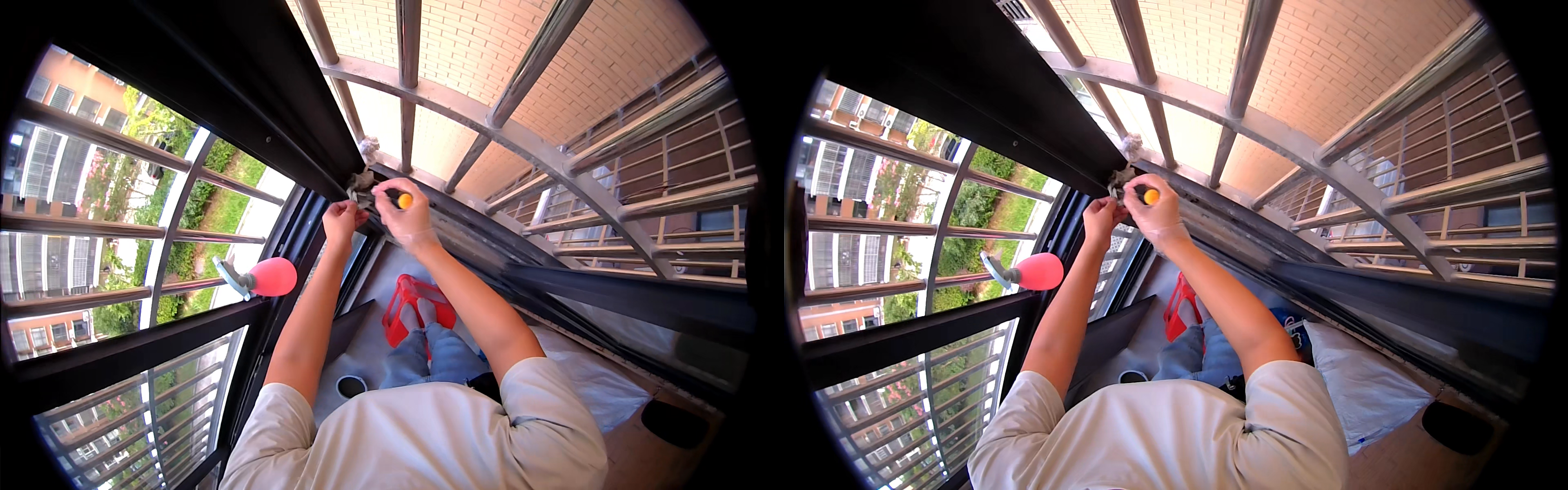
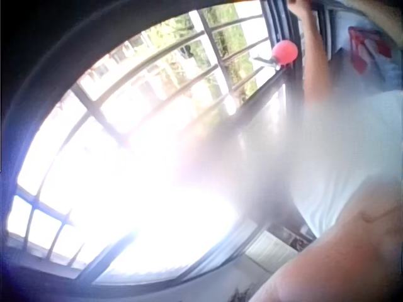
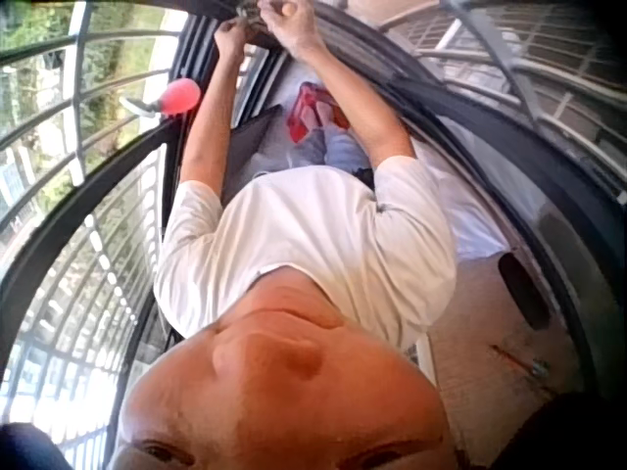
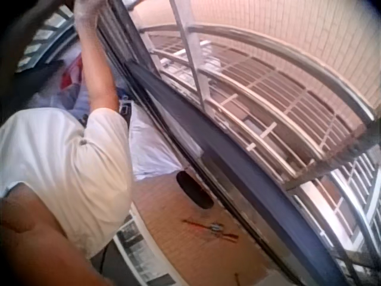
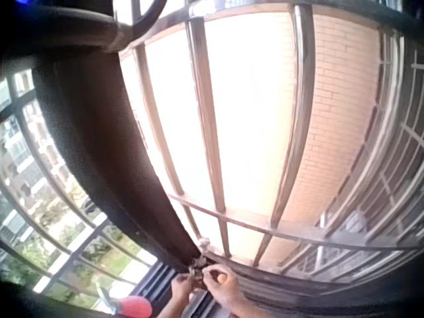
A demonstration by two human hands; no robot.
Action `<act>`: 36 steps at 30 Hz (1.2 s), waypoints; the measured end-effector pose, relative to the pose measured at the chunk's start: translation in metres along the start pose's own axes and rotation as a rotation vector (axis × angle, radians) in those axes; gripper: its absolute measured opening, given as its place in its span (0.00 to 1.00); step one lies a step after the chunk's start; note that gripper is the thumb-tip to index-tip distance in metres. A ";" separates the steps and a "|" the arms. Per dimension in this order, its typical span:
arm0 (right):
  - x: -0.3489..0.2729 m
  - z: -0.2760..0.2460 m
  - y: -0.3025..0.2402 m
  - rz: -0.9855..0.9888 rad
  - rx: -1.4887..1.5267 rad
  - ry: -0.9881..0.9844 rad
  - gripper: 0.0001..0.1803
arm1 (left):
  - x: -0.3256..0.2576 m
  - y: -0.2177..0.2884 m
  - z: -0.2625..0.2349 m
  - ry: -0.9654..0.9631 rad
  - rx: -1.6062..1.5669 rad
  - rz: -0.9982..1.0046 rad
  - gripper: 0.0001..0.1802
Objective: The person cleans metal window frames on a balcony. They use a spray bottle to apply cleaning solution and wipe the frames with a cloth. A screwdriver is used to scrape specific areas of the frame. The person reaches to clean different sections of the window frame.
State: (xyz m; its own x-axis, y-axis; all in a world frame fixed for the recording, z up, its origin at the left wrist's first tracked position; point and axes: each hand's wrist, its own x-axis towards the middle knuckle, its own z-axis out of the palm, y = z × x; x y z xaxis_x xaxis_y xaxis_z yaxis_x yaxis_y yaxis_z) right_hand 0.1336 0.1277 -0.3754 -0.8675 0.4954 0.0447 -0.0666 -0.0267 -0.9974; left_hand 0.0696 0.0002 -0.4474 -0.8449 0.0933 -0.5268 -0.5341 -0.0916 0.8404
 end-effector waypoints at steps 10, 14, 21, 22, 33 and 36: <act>-0.024 -0.031 -0.031 0.328 0.433 0.284 0.03 | -0.008 -0.011 -0.001 0.060 0.048 0.259 0.08; -0.033 -0.054 -0.033 0.403 0.648 0.355 0.03 | -0.029 0.002 0.000 -0.197 -0.382 0.212 0.03; -0.056 -0.091 -0.062 0.455 0.849 0.205 0.04 | -0.071 0.027 -0.016 -0.528 -0.761 0.127 0.08; -0.058 -0.093 -0.069 0.445 0.859 0.184 0.04 | -0.082 0.038 -0.013 -0.521 -0.777 0.071 0.09; -0.078 -0.103 -0.122 0.148 0.572 -0.023 0.07 | -0.111 0.057 -0.015 -0.447 -0.679 -0.382 0.19; -0.081 -0.102 -0.130 0.131 0.596 -0.070 0.06 | -0.123 0.061 -0.014 -0.529 -0.621 -0.314 0.17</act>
State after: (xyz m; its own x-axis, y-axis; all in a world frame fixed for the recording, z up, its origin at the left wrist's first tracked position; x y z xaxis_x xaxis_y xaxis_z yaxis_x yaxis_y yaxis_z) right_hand 0.2633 0.1796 -0.2553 -0.9162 0.3973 -0.0526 -0.2035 -0.5743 -0.7929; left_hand 0.1399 -0.0302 -0.3331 -0.6134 0.6389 -0.4642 -0.7898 -0.4935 0.3642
